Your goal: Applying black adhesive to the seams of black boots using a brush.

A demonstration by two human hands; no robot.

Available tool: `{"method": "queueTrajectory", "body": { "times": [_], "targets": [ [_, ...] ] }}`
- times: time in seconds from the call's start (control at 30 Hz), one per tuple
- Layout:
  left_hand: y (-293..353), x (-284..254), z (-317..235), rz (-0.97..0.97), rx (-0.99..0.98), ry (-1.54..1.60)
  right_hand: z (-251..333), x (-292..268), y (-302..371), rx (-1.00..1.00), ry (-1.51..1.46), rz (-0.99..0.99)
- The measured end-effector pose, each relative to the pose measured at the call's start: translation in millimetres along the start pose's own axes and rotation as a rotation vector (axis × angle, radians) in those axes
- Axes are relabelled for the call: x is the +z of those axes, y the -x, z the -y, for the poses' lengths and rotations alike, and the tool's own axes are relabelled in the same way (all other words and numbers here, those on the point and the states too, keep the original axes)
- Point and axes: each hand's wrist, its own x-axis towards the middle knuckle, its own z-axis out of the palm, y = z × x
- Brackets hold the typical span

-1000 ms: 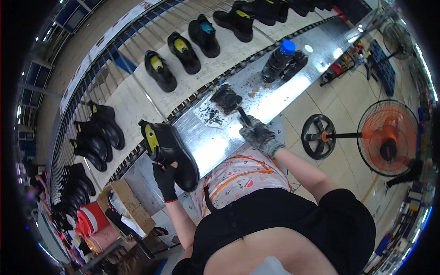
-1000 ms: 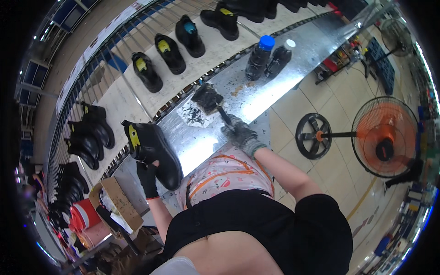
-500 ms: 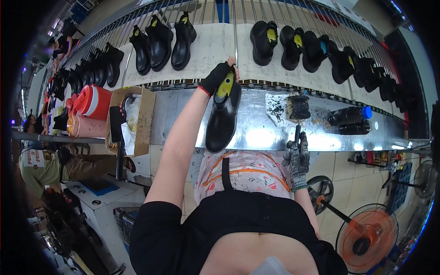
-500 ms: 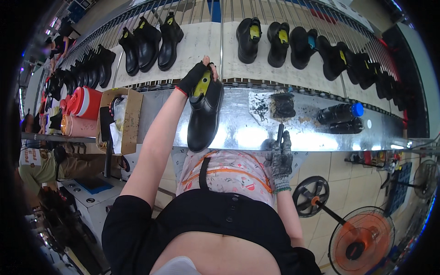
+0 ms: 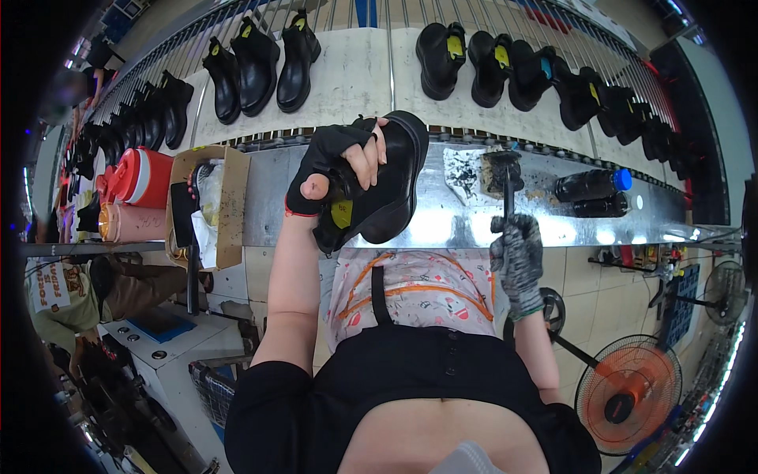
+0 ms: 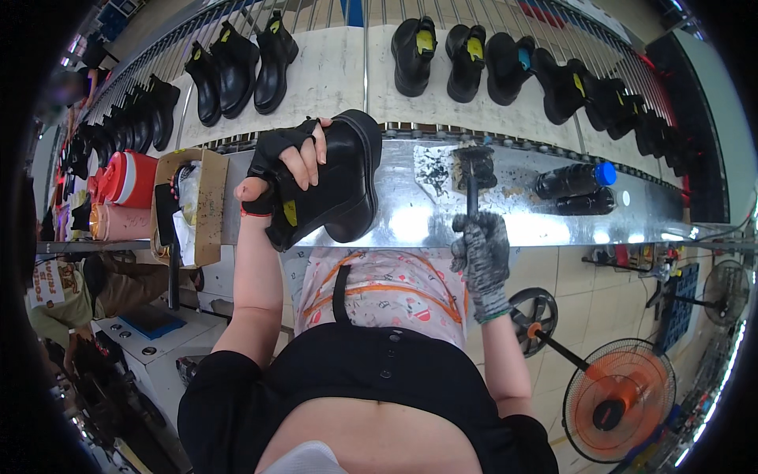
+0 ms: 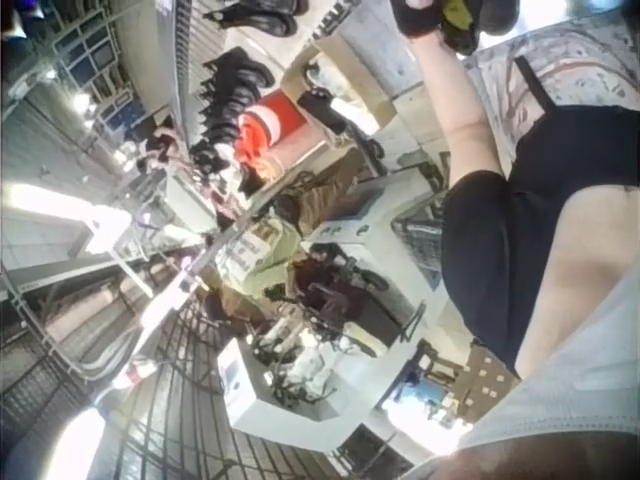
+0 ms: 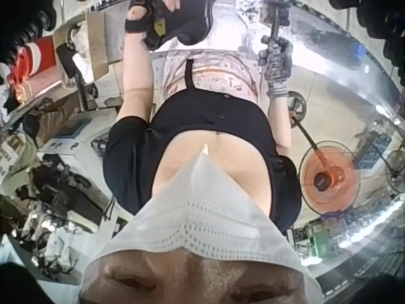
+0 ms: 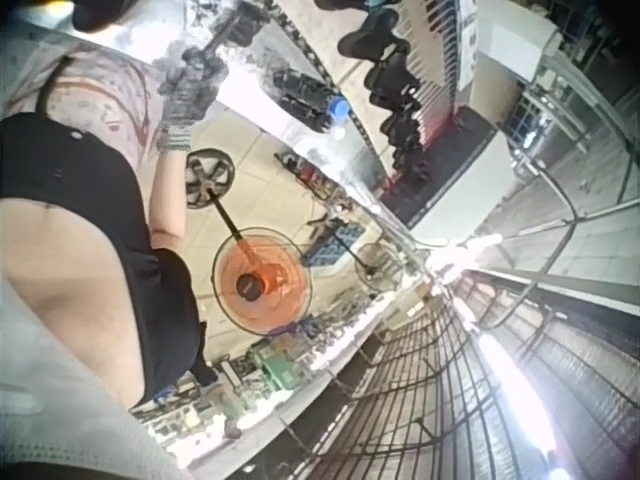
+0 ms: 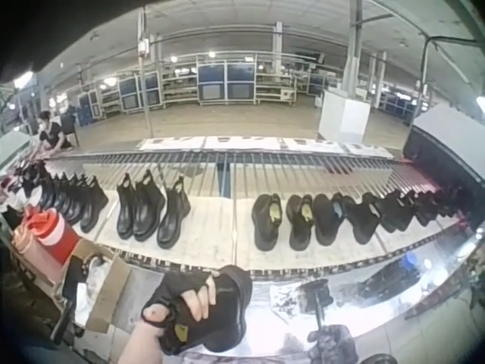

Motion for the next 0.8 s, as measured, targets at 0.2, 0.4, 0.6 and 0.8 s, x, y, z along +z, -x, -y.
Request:
{"method": "queueTrajectory", "body": {
  "times": [0.2,0.4,0.6,0.8],
  "targets": [
    [-1,6,4,0.07,0.015,0.04,82,16,-2,-0.115,0.375,0.559],
    [-6,9,6,0.155,0.038,0.094,115,40,-2,-0.696,1.168,0.718],
    [-4,11,5,0.146,0.02,0.112,129,52,1,-0.681,1.265,0.75],
    [-5,10,4,0.167,0.054,0.091,134,53,1,-0.604,1.263,0.755]
  ]
}}
